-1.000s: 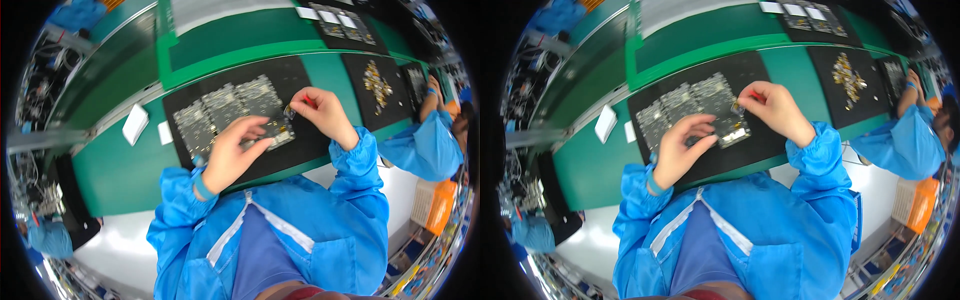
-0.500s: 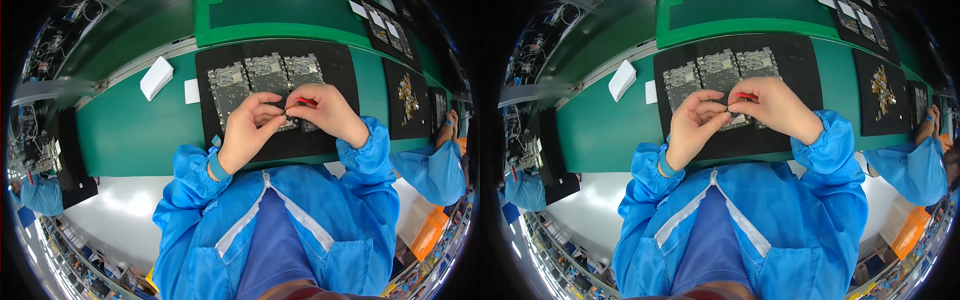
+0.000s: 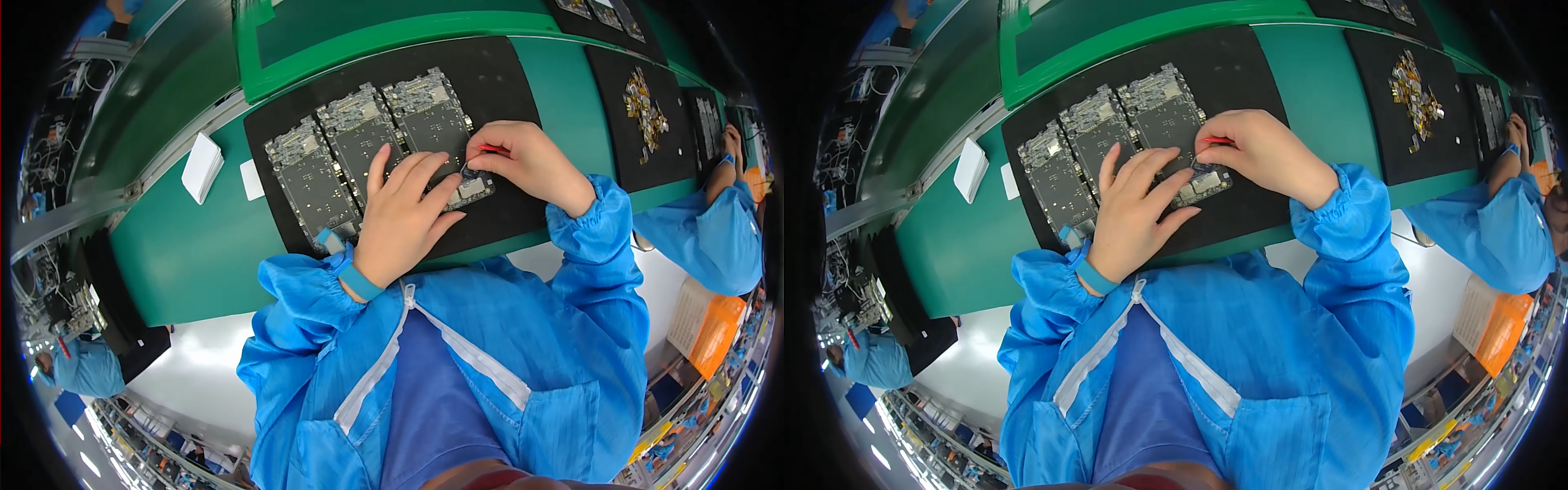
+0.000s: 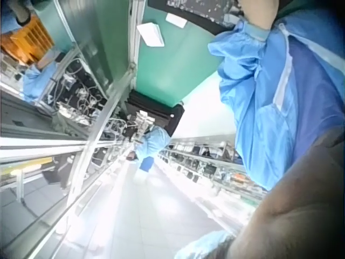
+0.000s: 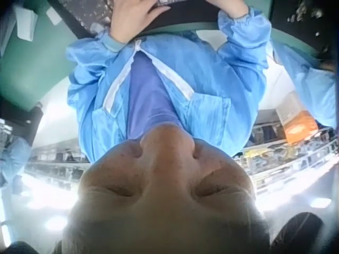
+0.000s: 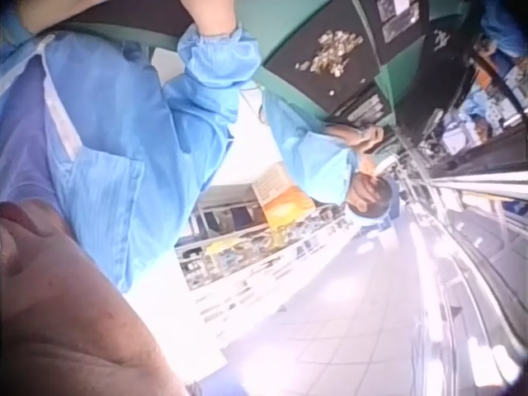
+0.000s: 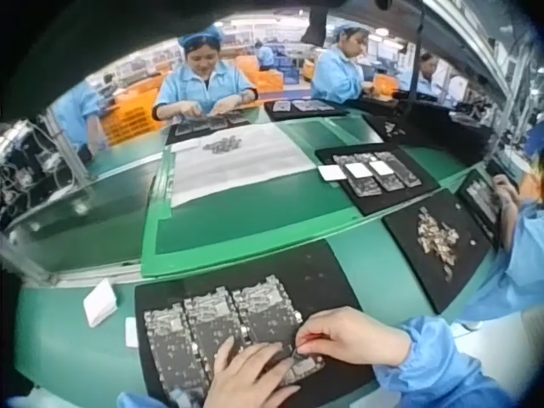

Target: The person assembles electronic components onto circuit boards by hand, taking components from containers and attaching them to the boards on a production line. A hand tool is used to secure the components.

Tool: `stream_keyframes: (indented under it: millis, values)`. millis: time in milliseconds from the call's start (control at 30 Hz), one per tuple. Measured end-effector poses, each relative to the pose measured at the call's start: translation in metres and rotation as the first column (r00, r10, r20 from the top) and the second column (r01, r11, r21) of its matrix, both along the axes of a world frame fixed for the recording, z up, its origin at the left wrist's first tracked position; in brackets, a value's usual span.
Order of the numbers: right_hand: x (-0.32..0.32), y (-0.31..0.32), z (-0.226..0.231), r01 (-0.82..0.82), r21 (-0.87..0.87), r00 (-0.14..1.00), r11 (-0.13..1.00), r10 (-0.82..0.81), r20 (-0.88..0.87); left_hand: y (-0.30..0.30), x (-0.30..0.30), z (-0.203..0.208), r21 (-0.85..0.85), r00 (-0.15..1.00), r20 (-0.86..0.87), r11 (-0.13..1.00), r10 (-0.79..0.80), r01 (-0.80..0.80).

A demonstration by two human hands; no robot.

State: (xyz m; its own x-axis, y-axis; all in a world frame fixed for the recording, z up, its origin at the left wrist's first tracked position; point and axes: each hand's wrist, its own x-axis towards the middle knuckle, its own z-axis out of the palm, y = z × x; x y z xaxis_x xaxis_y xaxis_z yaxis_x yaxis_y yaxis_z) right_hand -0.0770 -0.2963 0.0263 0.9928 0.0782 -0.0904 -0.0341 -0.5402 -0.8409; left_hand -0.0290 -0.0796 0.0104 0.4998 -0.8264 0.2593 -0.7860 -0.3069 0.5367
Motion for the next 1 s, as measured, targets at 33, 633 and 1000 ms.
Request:
stream_keyframes:
  millis: [33, 633, 1000]
  values:
    - [0.001, -0.001, -0.001, -0.014, 0.003, 1.0, 1.0, 0.014, -0.012, 0.0, -0.001, 0.0, 0.015, 1.0, -0.001, 1.0, 0.0, 0.0]
    - [0.011, -0.005, -0.002, -0.176, -0.139, 0.98, 0.975, 0.187, 0.071, -0.002, -0.002, 0.0, 0.002, 1.0, -0.009, 1.0, 0.021, -0.021]
    - [0.011, 0.007, 0.002, -0.203, -0.331, 0.961, 0.922, 0.253, 0.114, -0.001, -0.001, -0.003, -0.038, 0.994, -0.025, 0.994, 0.103, -0.104]
